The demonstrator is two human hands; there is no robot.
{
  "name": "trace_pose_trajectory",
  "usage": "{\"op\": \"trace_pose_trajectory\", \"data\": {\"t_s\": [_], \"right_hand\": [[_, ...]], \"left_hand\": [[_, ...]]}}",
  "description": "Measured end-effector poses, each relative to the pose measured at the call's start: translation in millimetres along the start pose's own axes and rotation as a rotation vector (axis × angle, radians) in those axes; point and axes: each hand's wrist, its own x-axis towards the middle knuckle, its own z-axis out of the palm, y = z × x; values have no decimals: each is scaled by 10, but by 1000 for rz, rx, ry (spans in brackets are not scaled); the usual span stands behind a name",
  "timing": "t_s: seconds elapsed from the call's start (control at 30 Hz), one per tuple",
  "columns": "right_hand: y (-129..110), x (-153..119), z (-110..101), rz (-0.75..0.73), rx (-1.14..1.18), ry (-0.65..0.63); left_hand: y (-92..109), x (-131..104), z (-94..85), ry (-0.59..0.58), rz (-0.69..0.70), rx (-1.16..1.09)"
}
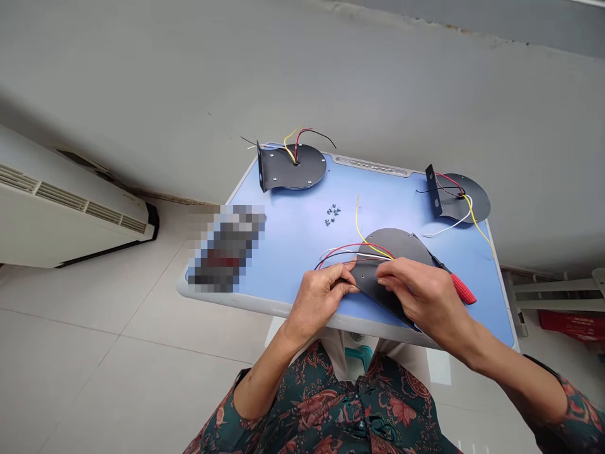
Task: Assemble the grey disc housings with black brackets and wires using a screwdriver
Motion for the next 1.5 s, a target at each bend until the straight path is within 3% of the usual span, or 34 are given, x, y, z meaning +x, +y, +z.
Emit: {"op": "trace_pose_trajectory", "data": {"t_s": [0.13,0.27,0.5,0.63,0.87,1.17,1.4,1.5], "right_hand": [[157,93,199,-40,-59,-77],[180,63,248,-42,-152,-90],[153,116,299,-95,-131,-55],[187,97,352,-106,-118,27],[215,118,333,-189,-154,-1],[277,104,338,-233,-91,107],[239,124,354,-260,-133,101],[240,136,332,-304,-178,30]], "left_hand": [[1,-1,3,0,19,11],[-7,5,9,1,22,-1],[-16,19,18,-7,7,-29],[4,19,11,-4,27,5],[33,20,-2,-4,17,31],[1,8,9,-9,25,16],[6,16,1,2,25,43],[5,21,-1,5,36,42]]}}
